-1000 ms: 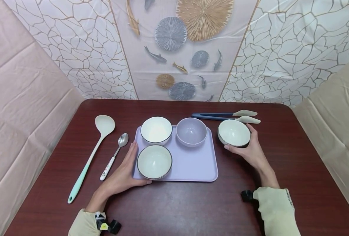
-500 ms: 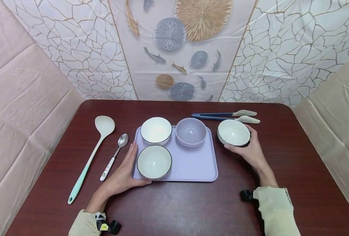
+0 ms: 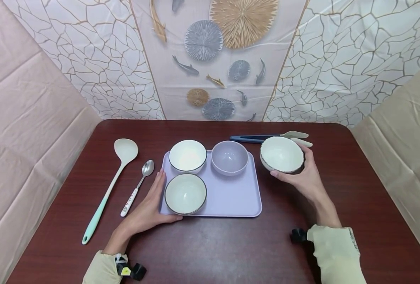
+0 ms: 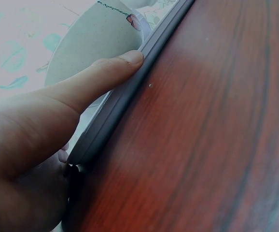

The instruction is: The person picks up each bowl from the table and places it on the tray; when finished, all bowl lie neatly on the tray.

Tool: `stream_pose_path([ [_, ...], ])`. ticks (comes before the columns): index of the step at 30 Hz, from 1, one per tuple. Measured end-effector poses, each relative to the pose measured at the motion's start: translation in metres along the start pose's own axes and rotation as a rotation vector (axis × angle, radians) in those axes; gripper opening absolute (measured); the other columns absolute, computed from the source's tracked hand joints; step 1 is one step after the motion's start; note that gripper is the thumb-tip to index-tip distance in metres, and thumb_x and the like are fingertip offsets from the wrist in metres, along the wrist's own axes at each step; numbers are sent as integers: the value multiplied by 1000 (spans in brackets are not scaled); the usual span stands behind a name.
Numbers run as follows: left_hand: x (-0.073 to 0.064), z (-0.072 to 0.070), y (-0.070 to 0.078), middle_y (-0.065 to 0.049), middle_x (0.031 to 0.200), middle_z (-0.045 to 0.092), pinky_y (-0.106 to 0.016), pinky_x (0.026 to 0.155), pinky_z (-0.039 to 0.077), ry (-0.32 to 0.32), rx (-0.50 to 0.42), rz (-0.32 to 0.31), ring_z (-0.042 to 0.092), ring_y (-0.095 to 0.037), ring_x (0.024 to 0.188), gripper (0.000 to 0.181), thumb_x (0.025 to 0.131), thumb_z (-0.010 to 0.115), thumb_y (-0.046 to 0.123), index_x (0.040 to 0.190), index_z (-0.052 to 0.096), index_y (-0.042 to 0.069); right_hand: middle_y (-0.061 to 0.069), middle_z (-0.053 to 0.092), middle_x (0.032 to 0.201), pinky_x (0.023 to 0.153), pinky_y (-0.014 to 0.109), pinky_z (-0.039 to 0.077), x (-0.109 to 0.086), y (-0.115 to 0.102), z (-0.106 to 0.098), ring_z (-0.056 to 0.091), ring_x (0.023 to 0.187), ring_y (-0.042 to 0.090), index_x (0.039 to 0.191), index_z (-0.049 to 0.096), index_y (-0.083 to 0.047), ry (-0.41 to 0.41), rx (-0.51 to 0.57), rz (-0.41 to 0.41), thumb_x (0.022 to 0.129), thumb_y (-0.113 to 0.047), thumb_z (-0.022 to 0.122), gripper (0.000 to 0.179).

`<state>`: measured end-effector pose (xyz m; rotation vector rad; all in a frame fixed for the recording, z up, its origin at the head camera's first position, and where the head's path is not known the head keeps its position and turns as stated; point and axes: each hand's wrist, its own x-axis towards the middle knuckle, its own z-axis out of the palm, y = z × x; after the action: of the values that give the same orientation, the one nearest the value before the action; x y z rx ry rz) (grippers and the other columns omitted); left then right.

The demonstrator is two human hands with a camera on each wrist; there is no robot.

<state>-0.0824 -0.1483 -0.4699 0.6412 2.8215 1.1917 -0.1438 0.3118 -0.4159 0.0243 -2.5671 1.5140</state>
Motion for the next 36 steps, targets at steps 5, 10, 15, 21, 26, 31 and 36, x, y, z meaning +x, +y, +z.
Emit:
stream_pose_path([
  [5, 1, -1, 0, -13, 163, -4, -52, 113, 20, 1, 1, -2, -2, -32, 148, 137, 65, 88, 54, 156, -1, 2, 7, 39, 143, 93, 22, 32, -17, -23, 3, 39, 119, 14, 153, 27, -22, -82, -6, -58, 68, -4, 90, 108],
  [10, 2, -4, 0, -13, 163, -3, -51, 113, 20, 3, 0, -6, -1, -32, 148, 137, 65, 89, 51, 156, 0, 2, 8, 40, 143, 92, 15, 38, -37, -38, 17, 44, 119, 17, 151, 29, -13, -186, 101, -170, 58, 9, 91, 114],
  [15, 2, -4, -1, -13, 163, -2, -51, 113, 20, 9, 4, -9, 0, -33, 148, 136, 65, 89, 50, 156, 0, 2, 2, 41, 143, 96, 17, 36, -52, -43, 39, 45, 121, 18, 150, 30, -15, -327, 116, -204, 54, -2, 96, 118],
  [21, 1, -2, -2, -14, 163, -3, -50, 114, 19, 6, 2, -2, -1, -31, 148, 136, 65, 90, 49, 156, 0, 1, -2, 42, 141, 97, 20, 37, -60, -40, 61, 45, 122, 20, 149, 28, -20, -460, 123, -172, 56, -17, 98, 117],
  [26, 1, 0, -2, -14, 163, -3, -48, 114, 18, 0, -3, 5, -2, -31, 148, 136, 65, 89, 51, 156, 0, 1, 2, 43, 141, 97, 21, 38, -62, -33, 72, 46, 121, 21, 147, 26, -19, -489, 146, -174, 57, -17, 98, 115],
  [31, 1, 1, -2, -14, 163, -3, -48, 114, 18, 0, -1, 9, -1, -32, 148, 136, 65, 88, 52, 156, 0, 1, 3, 42, 141, 96, 21, 37, -64, -31, 77, 45, 120, 21, 147, 25, -20, -490, 118, -171, 56, -20, 98, 117],
  [36, 1, 1, -2, -15, 163, -3, -49, 114, 18, 3, 2, 16, -2, -32, 148, 136, 65, 89, 50, 156, 0, 0, 0, 42, 140, 96, 21, 37, -64, -30, 79, 44, 120, 19, 147, 25, -22, -494, 91, -156, 56, -25, 98, 116],
])
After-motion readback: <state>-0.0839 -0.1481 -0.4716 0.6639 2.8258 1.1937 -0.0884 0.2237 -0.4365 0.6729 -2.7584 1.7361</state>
